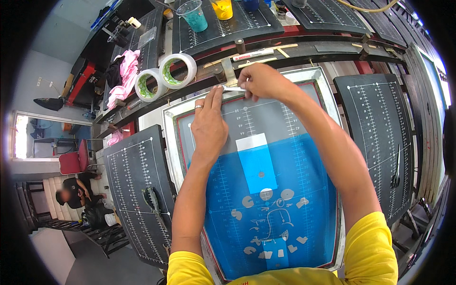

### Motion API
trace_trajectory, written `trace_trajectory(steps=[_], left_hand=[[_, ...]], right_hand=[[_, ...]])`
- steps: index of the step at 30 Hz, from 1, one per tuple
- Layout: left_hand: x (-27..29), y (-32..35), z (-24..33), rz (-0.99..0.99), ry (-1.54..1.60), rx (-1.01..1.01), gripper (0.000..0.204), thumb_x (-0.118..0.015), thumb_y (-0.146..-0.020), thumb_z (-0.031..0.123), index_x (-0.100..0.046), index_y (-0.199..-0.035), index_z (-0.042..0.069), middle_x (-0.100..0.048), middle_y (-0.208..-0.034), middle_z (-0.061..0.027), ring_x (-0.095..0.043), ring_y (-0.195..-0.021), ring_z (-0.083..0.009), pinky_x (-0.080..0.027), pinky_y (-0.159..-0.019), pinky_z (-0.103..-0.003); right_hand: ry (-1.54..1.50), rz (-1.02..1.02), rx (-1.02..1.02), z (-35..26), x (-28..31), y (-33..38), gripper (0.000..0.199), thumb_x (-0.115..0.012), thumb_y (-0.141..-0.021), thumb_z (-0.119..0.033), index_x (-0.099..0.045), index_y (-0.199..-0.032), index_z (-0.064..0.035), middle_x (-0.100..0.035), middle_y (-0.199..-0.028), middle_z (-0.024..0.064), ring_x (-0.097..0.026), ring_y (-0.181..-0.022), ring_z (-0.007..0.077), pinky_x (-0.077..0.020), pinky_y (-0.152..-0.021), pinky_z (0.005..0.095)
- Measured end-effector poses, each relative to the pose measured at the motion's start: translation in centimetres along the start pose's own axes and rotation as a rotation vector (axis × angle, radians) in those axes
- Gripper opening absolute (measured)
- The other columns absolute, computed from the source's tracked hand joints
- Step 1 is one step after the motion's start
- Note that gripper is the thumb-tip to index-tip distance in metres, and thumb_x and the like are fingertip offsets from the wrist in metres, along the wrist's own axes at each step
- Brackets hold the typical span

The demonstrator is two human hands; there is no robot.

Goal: The person prepares a screen for printing by applying tape to the edges of the screen frame and tightening the mounting bolts using a wrench. They then lift the frame to check the alignment on the table.

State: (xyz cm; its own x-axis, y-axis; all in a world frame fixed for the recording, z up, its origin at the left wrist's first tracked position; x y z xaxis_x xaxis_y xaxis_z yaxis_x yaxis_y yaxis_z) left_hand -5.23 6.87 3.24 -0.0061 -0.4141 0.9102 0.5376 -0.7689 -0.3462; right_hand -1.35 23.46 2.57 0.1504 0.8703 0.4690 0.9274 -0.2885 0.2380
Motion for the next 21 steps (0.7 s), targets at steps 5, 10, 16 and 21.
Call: trace_trajectory(steps=[5,10,16,21], left_hand=[[-0.1,0.3,-0.5,-0.023,0.052,0.064,0.065,-0.052,-0.077,-0.009,-0.052,-0.138,0.013,-0.056,-0.138,-0.0045,-0.054,-0.118,-0.0292,-0.051,-0.094,-0.039],[0.2,0.0,-0.1,-0.007,0.044,0.021,0.068,-0.063,-0.073,-0.002,-0.05,-0.139,0.012,-0.054,-0.14,-0.0064,-0.054,-0.117,-0.0321,-0.052,-0.092,-0.04],[1.0,0.2,-0.2,0.006,0.07,0.003,0.062,-0.057,-0.075,-0.006,-0.051,-0.136,0.005,-0.055,-0.138,-0.0101,-0.055,-0.115,-0.0324,-0.055,-0.089,-0.039],[0.7,0.1,-0.2,0.027,0.104,0.024,0.062,-0.05,-0.076,-0.01,-0.052,-0.135,0.007,-0.056,-0.137,-0.007,-0.055,-0.114,-0.0326,-0.056,-0.086,-0.041]], right_hand=[[-0.382,-0.013,-0.111,0.7,-4.0,2.3,0.013,-0.057,-0.095,-0.007,-0.057,-0.102,0.0047,-0.069,-0.076,0.0127,-0.071,-0.063,0.0196,-0.0521,-0.05,0.0282],[-0.459,0.115,-0.051,1.3,-6.5,2.2,0.012,-0.062,-0.092,-0.006,-0.055,-0.095,0.0042,-0.066,-0.07,0.0102,-0.065,-0.057,0.0162,-0.0498,-0.048,0.0284],[-0.43,0.074,-0.09,0.3,-5.9,3.3,0.015,-0.062,-0.091,-0.008,-0.059,-0.096,0.0056,-0.068,-0.073,0.0124,-0.066,-0.056,0.0178,-0.0502,-0.048,0.0304],[-0.343,0.167,-0.118,1.2,-3.1,4.3,0.012,-0.056,-0.094,-0.006,-0.061,-0.098,0.0037,-0.069,-0.076,0.0124,-0.069,-0.062,0.0187,-0.0523,-0.049,0.0305]])
Point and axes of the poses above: each hand's wrist, its own y-axis away from the middle knuckle, its own x-axis out of the back of the hand, z = x × y, the point moved 6 cm from there along -y, towards the middle knuckle
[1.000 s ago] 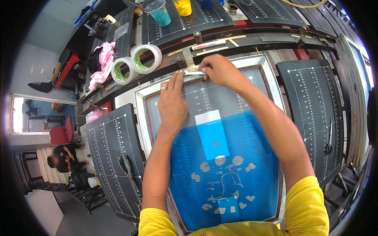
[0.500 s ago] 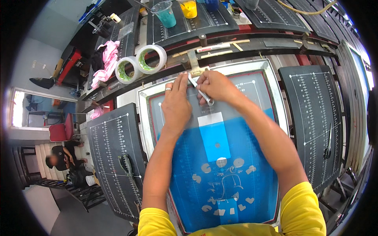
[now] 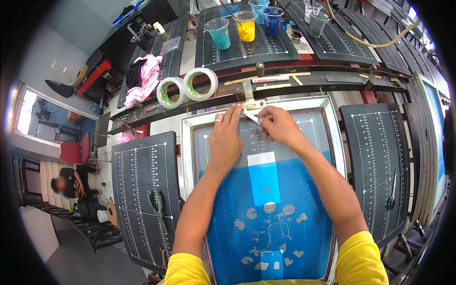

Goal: The person prepares a screen for printing by applying tape to the edges of the screen frame and tightening the mounting bolts using a wrench. They then lift the frame to check the alignment on the table.

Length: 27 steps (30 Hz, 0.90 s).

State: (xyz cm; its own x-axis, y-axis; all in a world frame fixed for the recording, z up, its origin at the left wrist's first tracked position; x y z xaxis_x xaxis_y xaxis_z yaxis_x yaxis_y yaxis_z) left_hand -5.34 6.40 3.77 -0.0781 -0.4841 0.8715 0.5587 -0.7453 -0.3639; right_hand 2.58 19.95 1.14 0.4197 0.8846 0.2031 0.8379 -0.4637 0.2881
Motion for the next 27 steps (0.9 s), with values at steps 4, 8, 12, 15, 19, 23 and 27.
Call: trace_trajectory(steps=[4,8,12,15,19,23,27], left_hand=[[-0.3,0.0,0.3,0.014,-0.025,-0.002,0.059,-0.049,-0.078,-0.009,-0.052,-0.135,0.007,-0.056,-0.137,-0.0071,-0.055,-0.114,-0.0321,-0.055,-0.088,-0.042],[-0.2,0.2,-0.3,0.026,-0.004,0.002,0.058,-0.049,-0.079,-0.008,-0.052,-0.135,0.007,-0.056,-0.137,-0.0067,-0.055,-0.114,-0.032,-0.055,-0.088,-0.043],[-0.3,0.0,0.0,0.039,0.024,0.013,0.057,-0.049,-0.08,-0.007,-0.052,-0.135,0.008,-0.057,-0.136,-0.0062,-0.056,-0.113,-0.0313,-0.055,-0.087,-0.042],[-0.1,-0.1,0.3,0.025,-0.009,-0.023,0.062,-0.052,-0.074,-0.01,-0.053,-0.134,0.002,-0.058,-0.134,-0.0137,-0.056,-0.113,-0.0322,-0.055,-0.089,-0.038],[-0.3,0.1,-0.2,0.017,-0.012,-0.002,0.059,-0.051,-0.079,-0.007,-0.051,-0.137,0.008,-0.057,-0.136,-0.0058,-0.056,-0.112,-0.03,-0.055,-0.087,-0.041],[-0.4,0.0,-0.2,-0.014,-0.041,0.02,0.059,-0.051,-0.079,-0.007,-0.051,-0.137,0.007,-0.056,-0.136,-0.0057,-0.056,-0.112,-0.0292,-0.055,-0.088,-0.04],[-0.4,-0.1,0.0,-0.026,-0.039,0.03,0.058,-0.052,-0.079,-0.006,-0.052,-0.136,0.006,-0.057,-0.135,-0.0055,-0.056,-0.112,-0.0289,-0.054,-0.089,-0.04]], right_hand=[[0.204,0.107,0.177,0.3,1.9,-1.5,0.015,-0.056,-0.097,-0.011,-0.062,-0.1,0.002,-0.064,-0.072,0.0068,-0.06,-0.059,0.0119,-0.0484,-0.054,0.0277],[0.316,0.071,0.199,-0.9,2.1,-2.2,0.017,-0.057,-0.095,-0.011,-0.067,-0.1,0.0024,-0.066,-0.071,0.0063,-0.058,-0.059,0.0122,-0.0484,-0.057,0.0298],[0.399,0.064,0.26,-1.5,2.9,-3.5,0.016,-0.06,-0.092,-0.011,-0.07,-0.096,0.0013,-0.068,-0.071,0.0097,-0.064,-0.063,0.0164,-0.0504,-0.063,0.0324],[0.392,0.013,0.237,-2.0,3.1,-4.6,0.015,-0.061,-0.088,-0.011,-0.072,-0.092,-0.0005,-0.07,-0.07,0.0138,-0.069,-0.067,0.0225,-0.0522,-0.07,0.0355],[0.429,-0.066,0.217,-3.2,3.1,-5.7,0.015,-0.063,-0.088,-0.01,-0.072,-0.093,-0.0001,-0.071,-0.072,0.0123,-0.07,-0.067,0.0189,-0.0526,-0.069,0.0339],[0.435,-0.16,0.229,-3.8,3.2,-7.2,0.013,-0.063,-0.089,-0.008,-0.071,-0.093,0.0016,-0.07,-0.072,0.0088,-0.068,-0.067,0.0137,-0.0523,-0.063,0.0293],[0.418,-0.213,0.237,-3.8,3.4,-7.9,0.012,-0.063,-0.088,-0.008,-0.071,-0.092,0.0007,-0.07,-0.074,0.0099,-0.07,-0.068,0.0162,-0.0527,-0.064,0.0316]])
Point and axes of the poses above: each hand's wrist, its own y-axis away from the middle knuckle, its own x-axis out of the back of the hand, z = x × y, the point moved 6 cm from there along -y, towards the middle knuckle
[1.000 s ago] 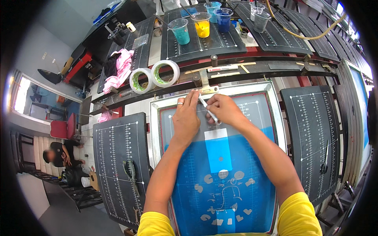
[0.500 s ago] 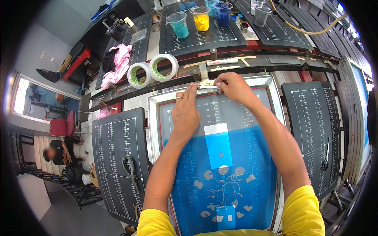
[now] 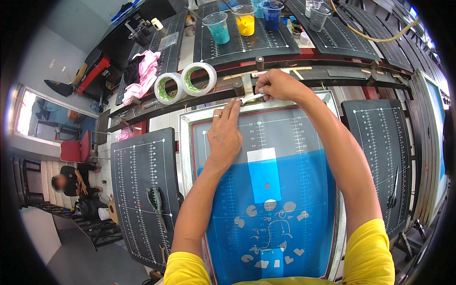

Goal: The person prepares a screen for printing by applying tape to the edges of the screen frame and tightening the mounting bolts using a wrench. They then lift the frame to check the alignment on the table.

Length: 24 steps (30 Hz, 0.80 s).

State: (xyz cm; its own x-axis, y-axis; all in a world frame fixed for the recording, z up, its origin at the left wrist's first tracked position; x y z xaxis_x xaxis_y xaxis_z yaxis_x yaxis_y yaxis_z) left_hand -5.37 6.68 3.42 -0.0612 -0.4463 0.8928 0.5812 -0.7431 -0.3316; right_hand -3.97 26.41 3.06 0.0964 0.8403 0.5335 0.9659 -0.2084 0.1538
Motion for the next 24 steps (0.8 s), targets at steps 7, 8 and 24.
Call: trace_trajectory(steps=[7,8,24], left_hand=[[0.3,0.0,0.1,0.042,0.012,-0.005,0.058,-0.051,-0.079,-0.008,-0.054,-0.135,0.008,-0.058,-0.134,-0.0048,-0.056,-0.113,-0.0284,-0.055,-0.088,-0.04],[0.3,0.2,-0.2,0.04,0.011,0.003,0.059,-0.051,-0.078,-0.009,-0.054,-0.135,0.009,-0.058,-0.134,-0.0047,-0.057,-0.113,-0.0284,-0.055,-0.088,-0.04],[-0.3,0.1,-0.1,0.03,-0.053,-0.038,0.064,-0.059,-0.074,-0.009,-0.053,-0.135,0.012,-0.057,-0.136,-0.0037,-0.055,-0.116,-0.0296,-0.055,-0.088,-0.038]], right_hand=[[-0.106,0.099,-0.137,-0.3,-2.9,3.2,0.012,-0.058,-0.093,-0.007,-0.064,-0.097,0.0027,-0.069,-0.077,0.0097,-0.066,-0.06,0.0134,-0.0527,-0.053,0.0283],[-0.184,0.132,-0.167,-0.6,-3.8,4.0,0.012,-0.058,-0.093,-0.007,-0.064,-0.098,0.0027,-0.069,-0.077,0.01,-0.065,-0.059,0.0138,-0.0525,-0.052,0.0283],[-0.649,0.3,-0.247,-1.5,-9.1,8.3,0.015,-0.057,-0.093,-0.006,-0.061,-0.101,0.0051,-0.069,-0.077,0.0097,-0.064,-0.06,0.0126,-0.0493,-0.052,0.027]])
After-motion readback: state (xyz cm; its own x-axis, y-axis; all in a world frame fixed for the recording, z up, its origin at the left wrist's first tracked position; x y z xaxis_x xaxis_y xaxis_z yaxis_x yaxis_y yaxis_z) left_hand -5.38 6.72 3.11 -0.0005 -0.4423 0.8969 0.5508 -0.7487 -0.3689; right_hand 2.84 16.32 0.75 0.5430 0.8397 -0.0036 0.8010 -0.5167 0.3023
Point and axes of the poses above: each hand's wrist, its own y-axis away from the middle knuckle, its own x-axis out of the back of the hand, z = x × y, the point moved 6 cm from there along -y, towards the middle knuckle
